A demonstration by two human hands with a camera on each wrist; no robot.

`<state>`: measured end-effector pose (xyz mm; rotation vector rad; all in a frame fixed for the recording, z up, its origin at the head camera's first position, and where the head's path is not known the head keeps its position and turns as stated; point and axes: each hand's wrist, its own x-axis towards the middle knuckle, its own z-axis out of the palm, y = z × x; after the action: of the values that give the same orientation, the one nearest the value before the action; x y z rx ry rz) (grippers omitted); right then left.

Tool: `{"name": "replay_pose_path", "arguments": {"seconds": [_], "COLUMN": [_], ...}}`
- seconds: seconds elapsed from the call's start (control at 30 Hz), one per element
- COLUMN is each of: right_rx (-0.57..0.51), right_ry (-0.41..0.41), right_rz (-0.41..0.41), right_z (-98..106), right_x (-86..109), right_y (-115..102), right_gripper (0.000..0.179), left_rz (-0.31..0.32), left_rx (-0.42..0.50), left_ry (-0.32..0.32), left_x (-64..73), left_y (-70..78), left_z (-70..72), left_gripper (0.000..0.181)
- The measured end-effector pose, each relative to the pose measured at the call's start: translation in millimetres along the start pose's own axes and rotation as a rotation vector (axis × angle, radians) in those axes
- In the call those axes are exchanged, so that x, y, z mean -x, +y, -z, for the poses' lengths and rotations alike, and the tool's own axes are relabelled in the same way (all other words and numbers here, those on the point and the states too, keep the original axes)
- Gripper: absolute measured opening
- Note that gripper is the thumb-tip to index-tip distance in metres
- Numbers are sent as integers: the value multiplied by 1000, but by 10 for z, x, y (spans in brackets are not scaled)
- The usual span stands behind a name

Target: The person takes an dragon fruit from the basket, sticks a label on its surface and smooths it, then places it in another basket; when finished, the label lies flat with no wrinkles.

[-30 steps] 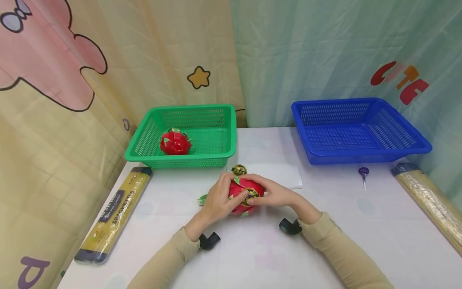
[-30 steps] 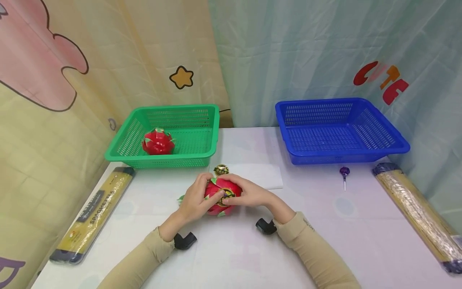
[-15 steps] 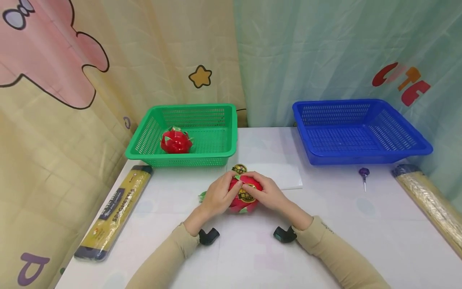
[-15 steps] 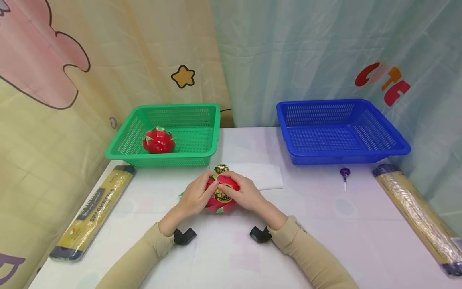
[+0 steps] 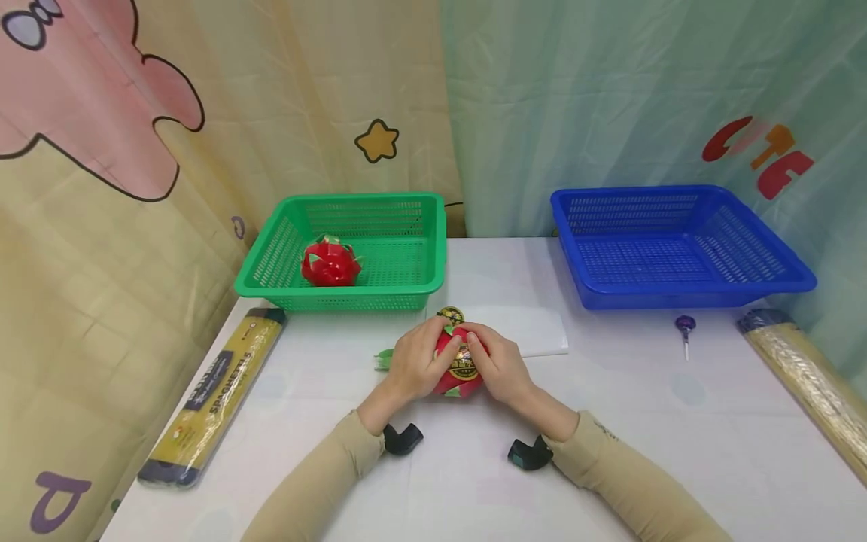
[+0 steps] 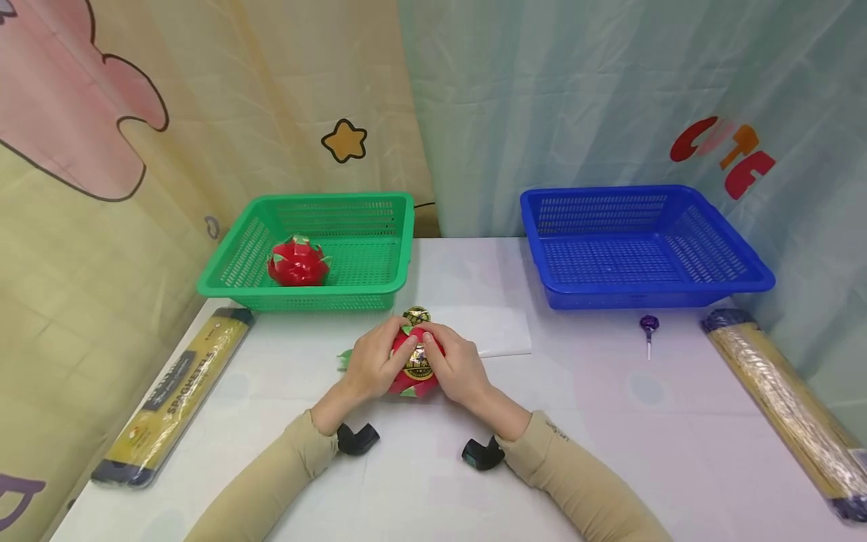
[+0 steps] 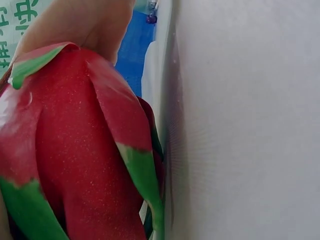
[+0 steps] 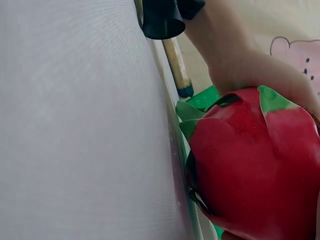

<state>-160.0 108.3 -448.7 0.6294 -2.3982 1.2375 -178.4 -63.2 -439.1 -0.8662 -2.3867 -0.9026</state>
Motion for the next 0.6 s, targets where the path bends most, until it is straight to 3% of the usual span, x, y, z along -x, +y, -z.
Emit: {"name": "replay_pose_path", "arguments": {"seconds": [0.2, 0.43, 0.6], "right_rx": [-8, 7, -44], "right_ry": [-1, -102, -151], "right_rz": [-21, -86, -158], "right_z": [-4, 70, 90], "right_x": [15, 28, 49], "right_y": [-29, -5, -13], "right_gripper": [34, 33, 49], "left_rz": [-31, -28, -46], "left_rx": [38, 78, 89], "left_ry": [-18, -65, -98], "left_x": [-27, -68, -92], "left_y": [-35, -84, -99], "left_z": [15, 14, 20], "left_gripper": [30, 31, 36]}}
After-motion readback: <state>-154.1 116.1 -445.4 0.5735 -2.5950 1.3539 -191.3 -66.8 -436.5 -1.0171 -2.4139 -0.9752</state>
